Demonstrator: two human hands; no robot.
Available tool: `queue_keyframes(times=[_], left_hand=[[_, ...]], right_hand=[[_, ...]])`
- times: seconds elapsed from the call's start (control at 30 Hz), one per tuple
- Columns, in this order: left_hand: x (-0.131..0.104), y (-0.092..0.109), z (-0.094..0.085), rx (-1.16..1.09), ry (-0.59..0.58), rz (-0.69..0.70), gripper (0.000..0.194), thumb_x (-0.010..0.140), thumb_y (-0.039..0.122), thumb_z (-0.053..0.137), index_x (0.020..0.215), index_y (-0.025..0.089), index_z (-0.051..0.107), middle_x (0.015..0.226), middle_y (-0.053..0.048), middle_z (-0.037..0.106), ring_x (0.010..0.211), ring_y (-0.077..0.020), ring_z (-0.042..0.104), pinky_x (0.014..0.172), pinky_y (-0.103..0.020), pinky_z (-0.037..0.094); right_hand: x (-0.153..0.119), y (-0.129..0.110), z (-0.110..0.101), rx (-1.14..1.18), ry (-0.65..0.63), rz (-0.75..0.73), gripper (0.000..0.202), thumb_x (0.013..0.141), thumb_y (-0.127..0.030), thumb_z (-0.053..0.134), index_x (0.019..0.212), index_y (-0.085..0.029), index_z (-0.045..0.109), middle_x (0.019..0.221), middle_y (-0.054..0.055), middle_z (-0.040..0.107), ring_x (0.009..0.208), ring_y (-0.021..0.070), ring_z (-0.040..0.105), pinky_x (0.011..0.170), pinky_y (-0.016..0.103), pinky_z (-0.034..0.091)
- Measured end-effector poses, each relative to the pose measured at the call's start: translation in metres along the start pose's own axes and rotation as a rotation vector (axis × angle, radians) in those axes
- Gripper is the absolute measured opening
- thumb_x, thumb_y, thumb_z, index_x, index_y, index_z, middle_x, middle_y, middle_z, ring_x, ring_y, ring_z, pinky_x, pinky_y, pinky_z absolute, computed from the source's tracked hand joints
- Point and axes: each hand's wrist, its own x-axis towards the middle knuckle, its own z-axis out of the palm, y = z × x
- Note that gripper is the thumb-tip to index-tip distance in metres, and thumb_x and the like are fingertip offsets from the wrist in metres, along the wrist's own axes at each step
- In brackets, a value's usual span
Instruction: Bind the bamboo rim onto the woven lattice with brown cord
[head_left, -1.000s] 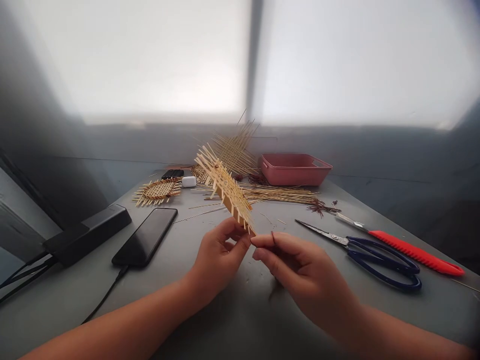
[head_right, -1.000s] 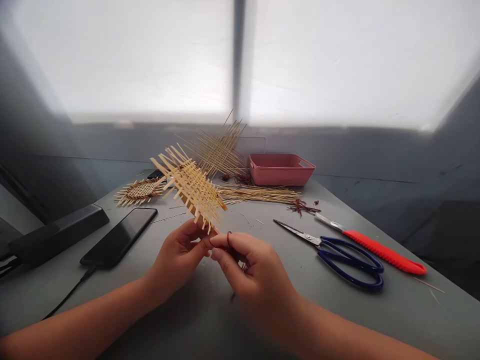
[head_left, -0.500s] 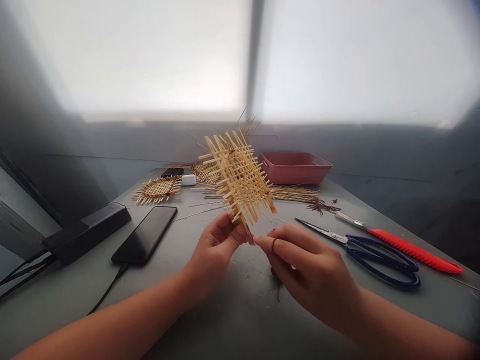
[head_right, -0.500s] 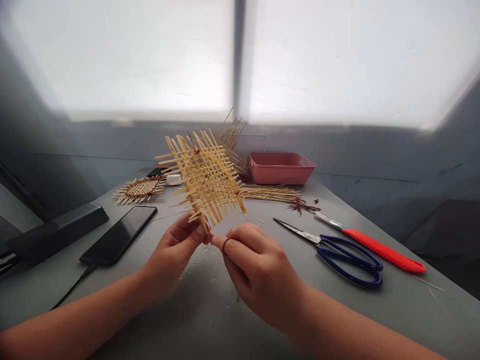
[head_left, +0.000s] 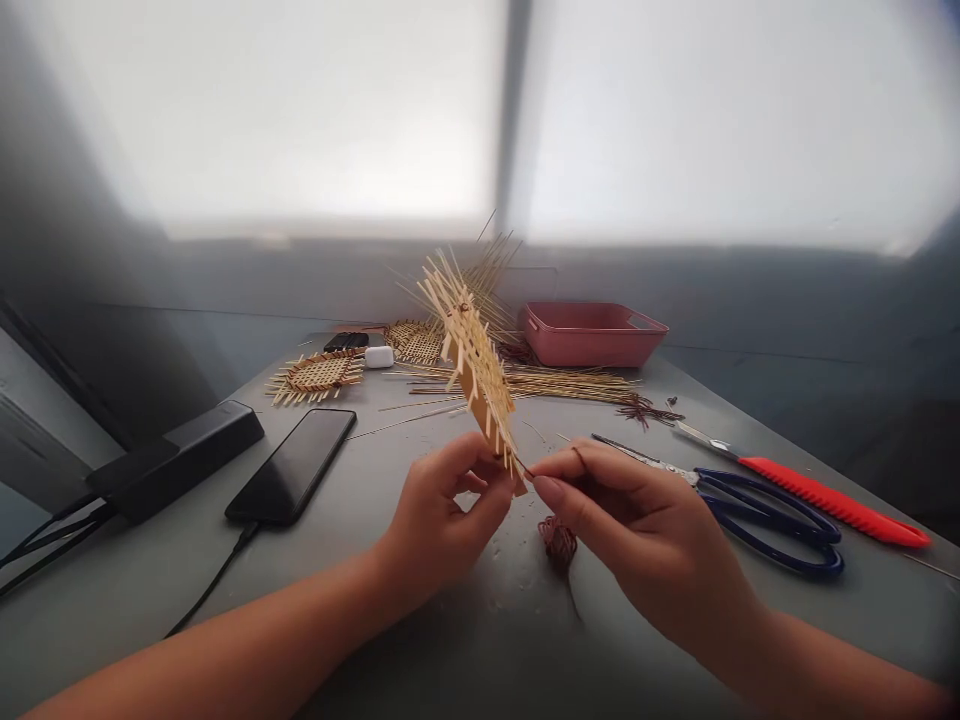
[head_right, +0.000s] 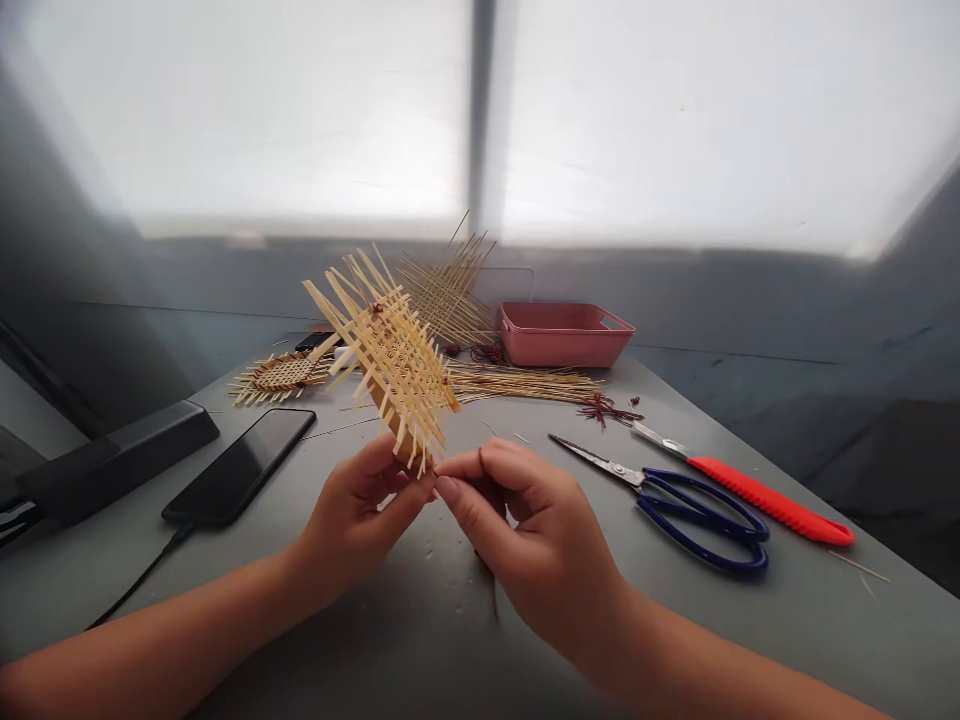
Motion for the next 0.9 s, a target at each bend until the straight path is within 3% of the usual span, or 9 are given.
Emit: queue_keyframes(times=[0.1, 0.23, 0.33, 0.63, 0.9], left_hand=[[0.000, 0.002, 0.000, 0.048, 0.020, -0.035, 0.004, 0.085, 0.020, 0.061, 0.081, 0.021, 0.060, 0.077, 0.000, 0.066, 0.068, -0.0119, 0.060, 0.063, -0.023, 0.050], [0.001, 0.000, 0.001, -0.021, 0.046, -0.068, 0.009, 0.085, 0.026, 0.064, 0.081, 0.021, 0.059, 0.077, 0.000, 0.065, 0.073, -0.0138, 0.061, 0.068, -0.026, 0.052], [0.002, -0.002, 0.001, -0.078, 0.063, -0.100, 0.010, 0.086, 0.029, 0.063, 0.083, 0.020, 0.059, 0.078, 0.000, 0.064, 0.075, -0.0140, 0.060, 0.071, -0.027, 0.051], [0.003, 0.000, -0.001, -0.248, 0.068, -0.179, 0.011, 0.084, 0.029, 0.066, 0.087, 0.020, 0.062, 0.071, 0.003, 0.061, 0.065, -0.0094, 0.054, 0.060, -0.021, 0.048], [0.004, 0.003, -0.001, -0.305, 0.070, -0.161, 0.021, 0.081, 0.037, 0.073, 0.085, 0.019, 0.063, 0.069, 0.003, 0.058, 0.062, -0.0084, 0.050, 0.056, -0.021, 0.043]], right_hand=[[-0.002, 0.000, 0.002, -0.054, 0.009, -0.106, 0.016, 0.092, -0.027, 0.061, 0.089, -0.021, 0.075, 0.065, 0.000, 0.057, 0.056, 0.0123, 0.056, 0.051, 0.024, 0.053], [-0.004, 0.006, 0.006, -0.228, 0.012, -0.443, 0.021, 0.092, -0.010, 0.056, 0.102, -0.021, 0.072, 0.077, 0.003, 0.064, 0.063, 0.0117, 0.060, 0.056, 0.023, 0.054], [-0.004, 0.013, 0.006, -0.382, 0.040, -0.607, 0.025, 0.091, -0.004, 0.056, 0.107, -0.019, 0.068, 0.084, 0.005, 0.067, 0.072, 0.0139, 0.061, 0.066, 0.026, 0.056], [-0.003, 0.015, -0.001, -0.655, 0.034, -0.763, 0.023, 0.093, -0.006, 0.053, 0.110, -0.014, 0.066, 0.088, 0.008, 0.069, 0.077, 0.0168, 0.059, 0.072, 0.031, 0.056], [-0.002, 0.014, -0.006, -0.657, 0.072, -0.788, 0.026, 0.089, -0.002, 0.055, 0.108, -0.016, 0.066, 0.086, 0.007, 0.066, 0.074, 0.0155, 0.057, 0.067, 0.029, 0.056]])
